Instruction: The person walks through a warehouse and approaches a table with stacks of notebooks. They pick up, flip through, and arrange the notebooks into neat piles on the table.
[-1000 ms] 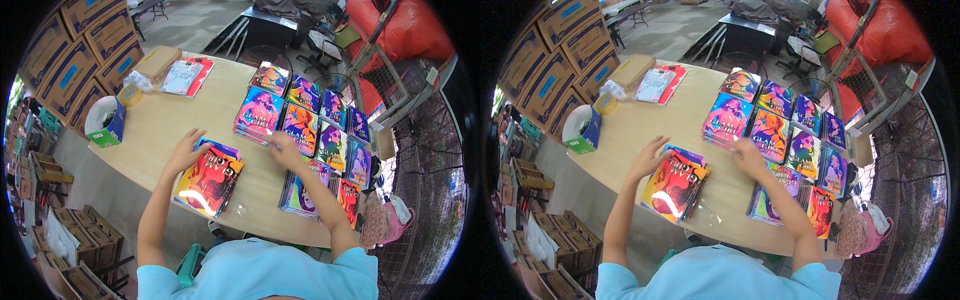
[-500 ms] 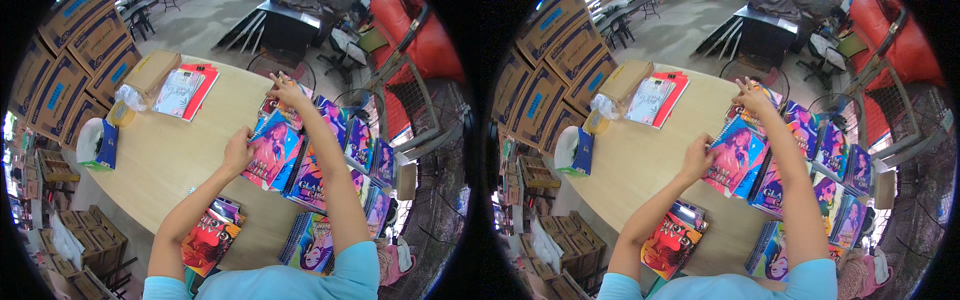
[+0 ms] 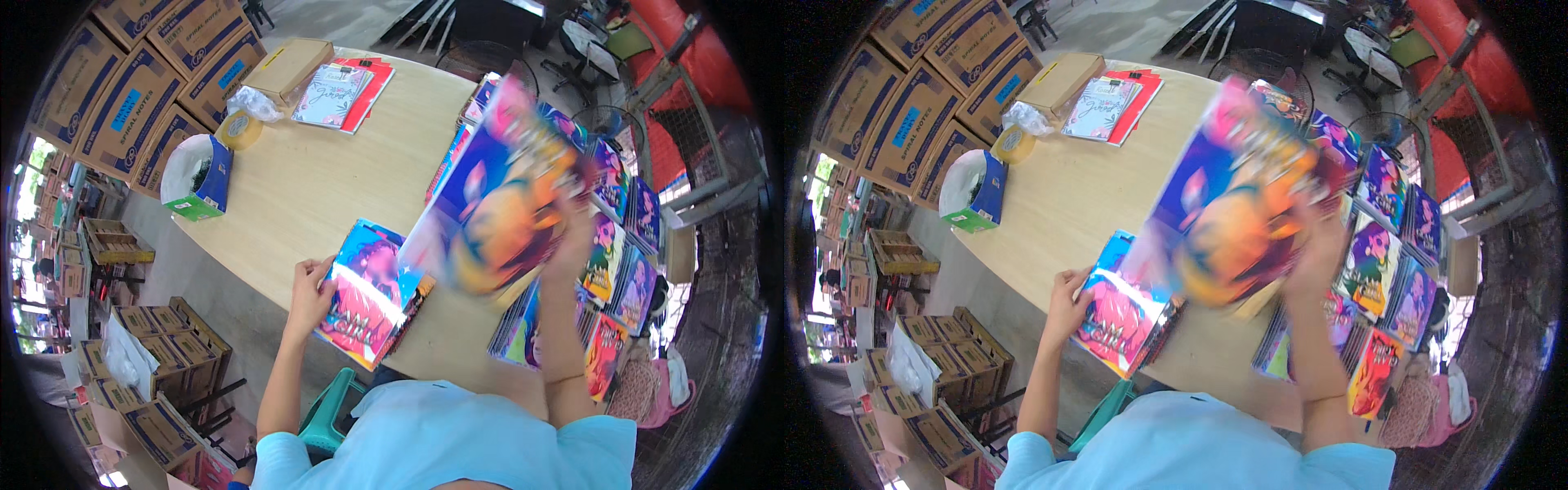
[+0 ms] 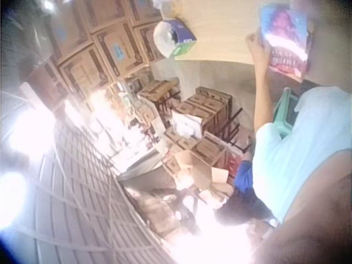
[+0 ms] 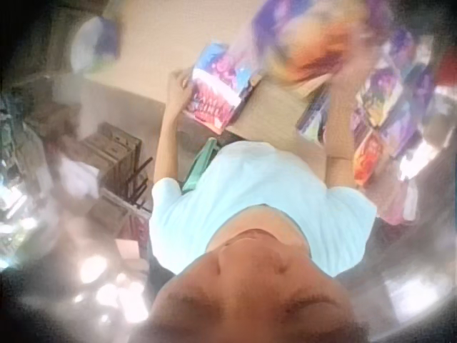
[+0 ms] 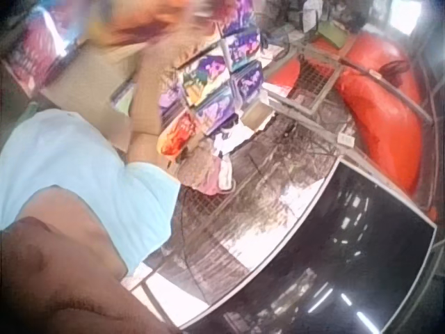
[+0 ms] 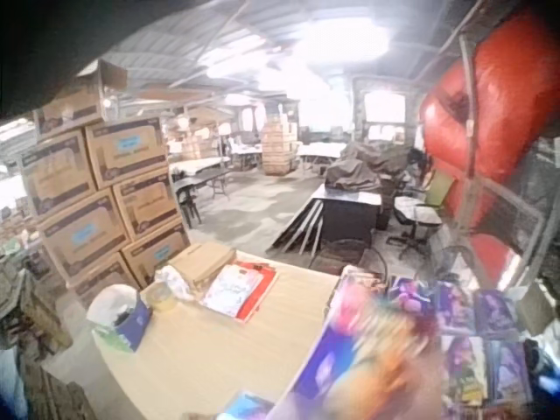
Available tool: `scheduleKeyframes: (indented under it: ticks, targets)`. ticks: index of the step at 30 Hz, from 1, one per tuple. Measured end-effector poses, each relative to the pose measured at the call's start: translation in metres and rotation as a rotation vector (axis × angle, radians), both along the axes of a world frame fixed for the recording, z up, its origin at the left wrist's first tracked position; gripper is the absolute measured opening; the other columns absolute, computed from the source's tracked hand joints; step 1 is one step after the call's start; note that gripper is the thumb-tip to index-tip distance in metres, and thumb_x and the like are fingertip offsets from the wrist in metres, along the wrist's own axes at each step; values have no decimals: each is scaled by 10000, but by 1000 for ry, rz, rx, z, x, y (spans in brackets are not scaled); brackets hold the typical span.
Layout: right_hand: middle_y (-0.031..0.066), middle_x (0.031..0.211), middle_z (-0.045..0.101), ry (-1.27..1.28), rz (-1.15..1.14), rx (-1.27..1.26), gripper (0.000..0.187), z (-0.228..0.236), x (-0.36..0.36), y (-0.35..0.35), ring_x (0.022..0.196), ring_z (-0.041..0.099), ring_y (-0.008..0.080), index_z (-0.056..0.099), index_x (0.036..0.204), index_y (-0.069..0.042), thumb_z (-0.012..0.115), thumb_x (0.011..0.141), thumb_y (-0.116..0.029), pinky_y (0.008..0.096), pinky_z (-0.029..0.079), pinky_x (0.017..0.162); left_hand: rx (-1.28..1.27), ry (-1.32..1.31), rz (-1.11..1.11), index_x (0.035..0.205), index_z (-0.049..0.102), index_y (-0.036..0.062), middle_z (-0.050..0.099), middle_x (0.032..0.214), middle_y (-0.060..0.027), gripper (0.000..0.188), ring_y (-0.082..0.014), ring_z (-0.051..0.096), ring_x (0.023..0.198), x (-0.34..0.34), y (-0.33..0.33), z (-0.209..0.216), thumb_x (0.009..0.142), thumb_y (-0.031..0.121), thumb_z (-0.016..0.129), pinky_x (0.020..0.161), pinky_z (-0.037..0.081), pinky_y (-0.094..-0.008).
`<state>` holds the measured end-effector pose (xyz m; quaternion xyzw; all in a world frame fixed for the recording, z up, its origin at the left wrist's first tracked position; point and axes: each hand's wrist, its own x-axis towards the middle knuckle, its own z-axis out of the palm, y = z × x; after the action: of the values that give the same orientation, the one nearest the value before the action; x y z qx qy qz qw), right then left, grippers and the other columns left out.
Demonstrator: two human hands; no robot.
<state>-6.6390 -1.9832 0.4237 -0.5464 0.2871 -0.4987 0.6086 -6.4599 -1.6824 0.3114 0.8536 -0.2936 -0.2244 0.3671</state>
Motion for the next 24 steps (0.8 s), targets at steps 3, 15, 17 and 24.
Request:
scheduleKeyframes:
  ticks: [3, 15, 17, 24]
  targets:
    - [-13, 895, 559, 97, 194, 449, 316, -59, 2, 98, 781, 502, 95, 549, 1073, -48, 663, 822, -201, 266, 416, 700, -191, 375, -11, 1356, 378, 29, 316, 1419, -197, 533, -245, 323, 1302, 23, 3, -23, 895, 253, 526, 1048, 283, -340]
    - [222, 1495, 37, 417, -18, 45, 877, -144, -16, 138, 1397, 39, 287, 2, 1431, 19, 589, 871, -314, 381, 55, 1126, -111, -267, -230, 1392, 300, 77, 261, 1395, -271, 639, -377, 242, 1319, -2, -55, 25, 884, 384, 536, 1073, 224, -404]
    - [184, 1310, 395, 286, -163, -86, 616, -137, -51, 80, 1245, 359, 285, 352, 1322, 4, 629, 834, -250, 395, 273, 1041, -184, -353, -364, 1313, 448, 75, 347, 1327, -265, 580, -372, 344, 1251, -36, -111, 69, 832, 351, 617, 1030, 295, -417]
    - [151, 1102, 522, 1004, -128, -871, 276, -90, -41, -171, 1082, 475, 341, 623, 1037, -115, 614, 761, -103, 408, 432, 886, -132, -613, -400, 881, 660, -9, 486, 1079, -186, 447, -349, 464, 1025, -118, -311, 1, 709, 399, 723, 826, 434, -443]
